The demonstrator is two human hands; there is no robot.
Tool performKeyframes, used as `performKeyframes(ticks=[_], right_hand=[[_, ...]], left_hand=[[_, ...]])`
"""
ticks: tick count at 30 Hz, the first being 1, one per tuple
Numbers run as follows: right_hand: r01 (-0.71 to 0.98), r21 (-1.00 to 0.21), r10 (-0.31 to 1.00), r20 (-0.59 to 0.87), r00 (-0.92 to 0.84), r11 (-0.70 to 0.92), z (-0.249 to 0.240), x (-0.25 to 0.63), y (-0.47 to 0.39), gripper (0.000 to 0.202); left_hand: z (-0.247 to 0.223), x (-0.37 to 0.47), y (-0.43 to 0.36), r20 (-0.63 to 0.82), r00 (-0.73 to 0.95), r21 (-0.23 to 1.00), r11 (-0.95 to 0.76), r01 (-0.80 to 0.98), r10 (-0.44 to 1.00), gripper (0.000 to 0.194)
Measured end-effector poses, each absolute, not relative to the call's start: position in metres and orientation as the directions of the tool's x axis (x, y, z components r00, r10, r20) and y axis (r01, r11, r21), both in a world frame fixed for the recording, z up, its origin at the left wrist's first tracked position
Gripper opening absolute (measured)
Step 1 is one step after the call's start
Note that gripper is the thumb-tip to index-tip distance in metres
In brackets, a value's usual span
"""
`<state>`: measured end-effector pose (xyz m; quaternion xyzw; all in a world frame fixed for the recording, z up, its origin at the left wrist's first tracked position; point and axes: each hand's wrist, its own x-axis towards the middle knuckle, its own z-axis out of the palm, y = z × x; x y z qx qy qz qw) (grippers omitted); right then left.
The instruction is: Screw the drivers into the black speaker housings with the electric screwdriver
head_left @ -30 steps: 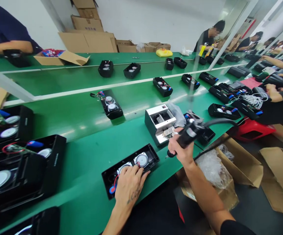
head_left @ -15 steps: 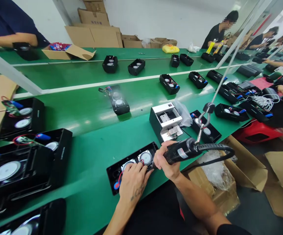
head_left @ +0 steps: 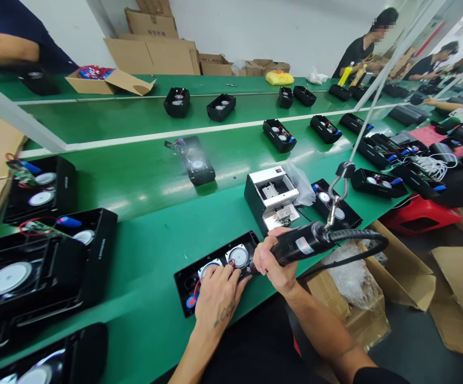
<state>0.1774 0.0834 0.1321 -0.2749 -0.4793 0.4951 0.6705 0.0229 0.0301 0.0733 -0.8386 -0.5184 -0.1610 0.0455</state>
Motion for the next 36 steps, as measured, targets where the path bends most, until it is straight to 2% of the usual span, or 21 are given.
performKeyframes(ticks=[4,7,10,14,20,25,29,33,36], right_hand=[[-0.468,-0.821,0.939,0.335,0.072,0.329,0.141,0.182,0.082,0.027],[-0.487,-0.819,0.948,0.31,0.068,0.303,0.148,0.183,0.08,0.029],[-0.491,-0.813,0.946,0.315,0.081,0.313,0.152,0.184,0.078,0.028],[-0.509,-0.789,0.935,0.338,0.109,0.344,0.154,0.185,0.076,0.026],[-0.499,-0.805,0.937,0.346,0.046,0.322,0.152,0.182,0.074,0.026],[-0.479,-0.793,0.9,0.435,-0.014,0.376,0.148,0.176,0.072,0.025],[-0.452,-0.81,0.906,0.423,-0.011,0.373,0.148,0.176,0.072,0.026],[-0.412,-0.827,0.918,0.392,0.063,0.382,0.147,0.181,0.075,0.025],[-0.412,-0.825,0.919,0.38,0.105,0.388,0.144,0.186,0.078,0.024]], left_hand=[[0.072,0.018,0.026,0.473,0.298,0.281,-0.462,0.841,0.829,0.026],[0.074,0.014,0.024,0.524,0.225,0.399,-0.47,0.787,0.821,0.024],[0.078,0.012,0.026,0.535,0.217,0.458,-0.496,0.738,0.817,0.015],[0.083,0.012,0.03,0.542,0.212,0.493,-0.512,0.704,0.813,0.019],[0.085,0.015,0.03,0.557,0.21,0.492,-0.524,0.695,0.803,0.021],[0.084,0.016,0.028,0.541,0.209,0.507,-0.514,0.692,0.815,0.019],[0.08,0.015,0.026,0.508,0.212,0.495,-0.485,0.721,0.835,0.015],[0.073,0.017,0.025,0.448,0.243,0.362,-0.423,0.831,0.861,0.027],[0.069,0.019,0.026,0.407,0.326,0.242,-0.445,0.862,0.853,0.026]])
